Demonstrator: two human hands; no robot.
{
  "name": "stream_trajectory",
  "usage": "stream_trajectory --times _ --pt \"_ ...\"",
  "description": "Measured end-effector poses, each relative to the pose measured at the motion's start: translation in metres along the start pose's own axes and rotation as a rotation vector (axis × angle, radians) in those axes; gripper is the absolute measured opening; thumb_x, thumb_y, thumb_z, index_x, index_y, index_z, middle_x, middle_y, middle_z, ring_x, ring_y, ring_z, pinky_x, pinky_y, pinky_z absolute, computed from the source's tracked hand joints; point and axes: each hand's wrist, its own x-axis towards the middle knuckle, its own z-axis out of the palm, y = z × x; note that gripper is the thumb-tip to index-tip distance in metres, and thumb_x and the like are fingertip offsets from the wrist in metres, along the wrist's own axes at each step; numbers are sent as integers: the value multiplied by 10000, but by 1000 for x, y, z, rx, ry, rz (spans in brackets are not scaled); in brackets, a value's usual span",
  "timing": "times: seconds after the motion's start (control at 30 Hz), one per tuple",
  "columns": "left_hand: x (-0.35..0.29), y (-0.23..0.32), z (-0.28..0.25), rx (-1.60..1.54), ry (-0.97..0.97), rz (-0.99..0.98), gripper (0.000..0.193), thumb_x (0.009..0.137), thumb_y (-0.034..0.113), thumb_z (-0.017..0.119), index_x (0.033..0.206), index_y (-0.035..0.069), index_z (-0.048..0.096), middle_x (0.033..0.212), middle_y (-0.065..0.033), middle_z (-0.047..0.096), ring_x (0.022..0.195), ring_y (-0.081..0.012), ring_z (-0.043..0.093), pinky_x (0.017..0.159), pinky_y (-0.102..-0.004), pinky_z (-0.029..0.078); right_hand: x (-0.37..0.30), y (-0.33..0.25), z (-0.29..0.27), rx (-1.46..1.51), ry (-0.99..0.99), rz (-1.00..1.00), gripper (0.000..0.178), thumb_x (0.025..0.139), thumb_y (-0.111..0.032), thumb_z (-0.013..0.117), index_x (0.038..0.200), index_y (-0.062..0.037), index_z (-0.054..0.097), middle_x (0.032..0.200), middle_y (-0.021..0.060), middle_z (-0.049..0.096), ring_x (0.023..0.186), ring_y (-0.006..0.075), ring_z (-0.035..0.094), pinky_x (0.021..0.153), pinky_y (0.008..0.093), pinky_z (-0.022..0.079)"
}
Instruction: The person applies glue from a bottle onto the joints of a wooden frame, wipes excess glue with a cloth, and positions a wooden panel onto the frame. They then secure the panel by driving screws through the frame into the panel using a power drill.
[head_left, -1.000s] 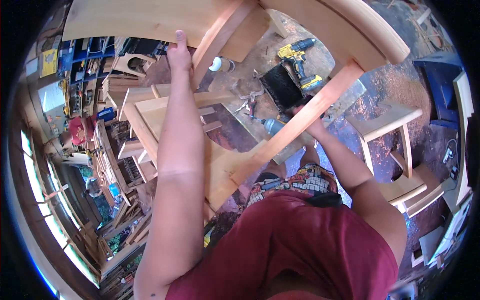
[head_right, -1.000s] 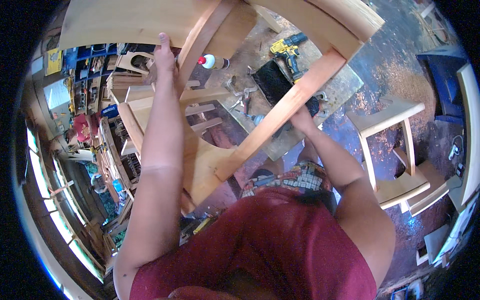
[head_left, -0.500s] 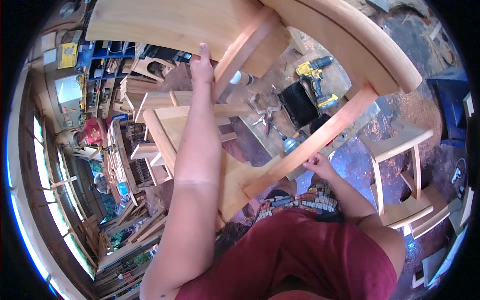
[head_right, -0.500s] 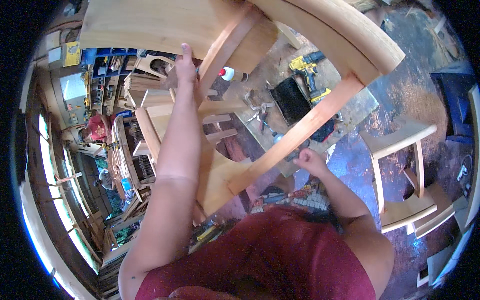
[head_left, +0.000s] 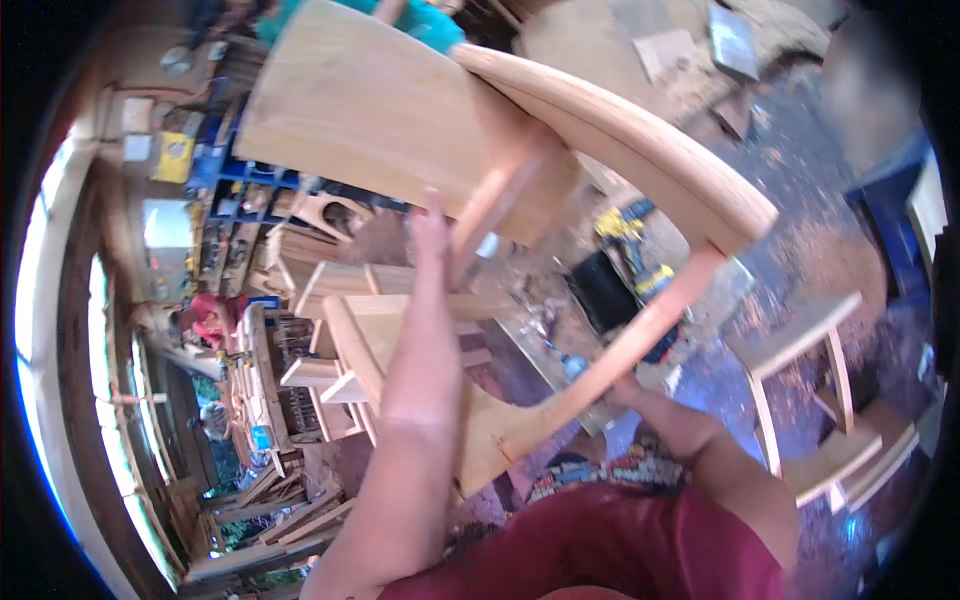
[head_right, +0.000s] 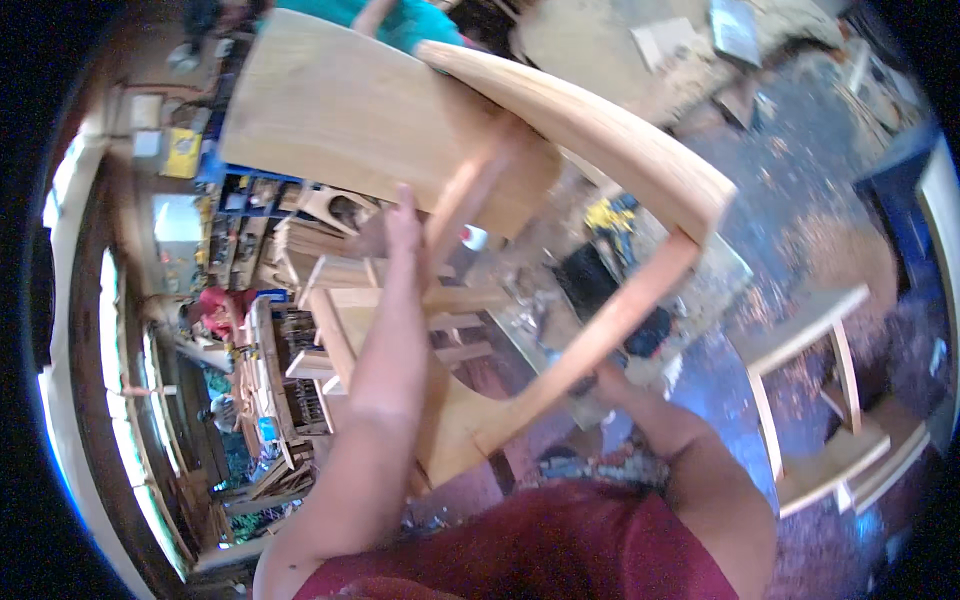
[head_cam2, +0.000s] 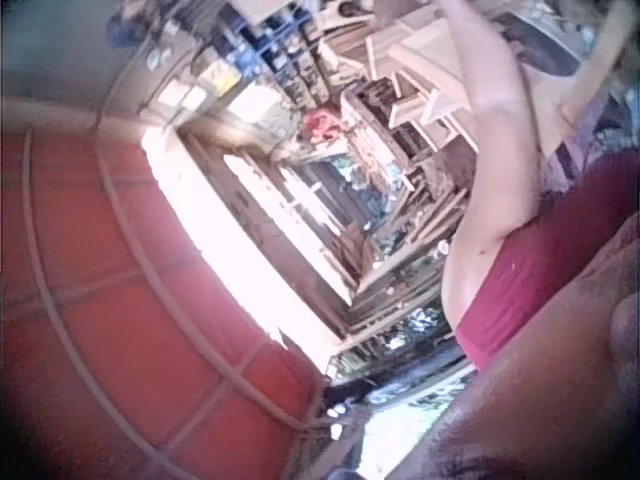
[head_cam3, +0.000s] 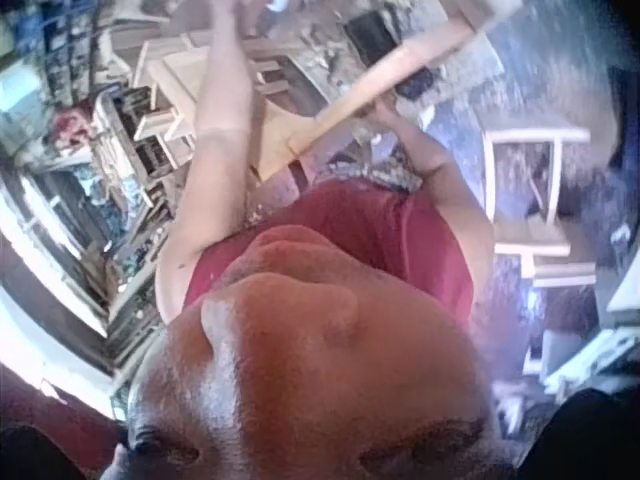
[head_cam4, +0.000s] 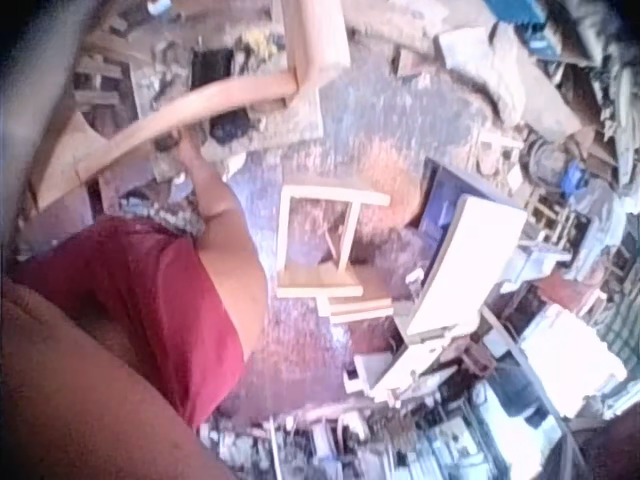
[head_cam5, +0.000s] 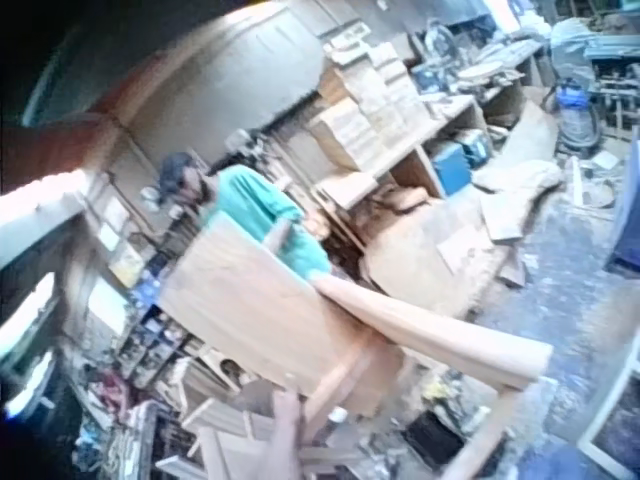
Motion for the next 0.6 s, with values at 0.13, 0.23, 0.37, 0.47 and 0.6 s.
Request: stream_trajectory --times 0.13,0.23,0.37,0.47,0.6 --pt "6 2 4 -81 102 43 668 934 552 432 1132 -72 568 1008 -161 646 902 -237 596 812 -364 469 -21 13 -36 -621 -67 -53 602 737 -281 725 1266 -83 517 1193 176 583 1119 320 555 973 399 422" --pt "13 -12 -4 -76 206 132 728 904 624 416 956 -72 624 915 -143 647 774 -239 601 736 -355 489 -36 -88 -43 -602 2 1 470 763 -245 699 1185 -71 586 1073 158 644 999 291 627 888 364 476" --pt "7 2 8 -459 33 -6 623 903 523 523 1131 -56 521 1023 -135 626 878 -230 619 774 -368 512 -55 -144 -81 -647 212 13 475 745 -264 716 1168 -80 603 1084 137 646 1019 267 625 886 358 475" --pt "9 -5 7 -517 -15 80 621 895 533 523 1104 -51 506 1005 -155 620 857 -250 637 724 -377 544 -44 -175 -106 -826 299 48 536 688 -283 753 1142 -40 603 1065 161 647 1008 297 625 895 369 476" --pt "2 -3 10 -506 28 52 659 886 540 527 1129 -70 471 1030 -186 605 871 -270 636 746 -388 547 -18 -185 -144 -939 302 -125 466 709 -246 708 1132 -78 610 1039 151 649 957 329 621 838 386 487"
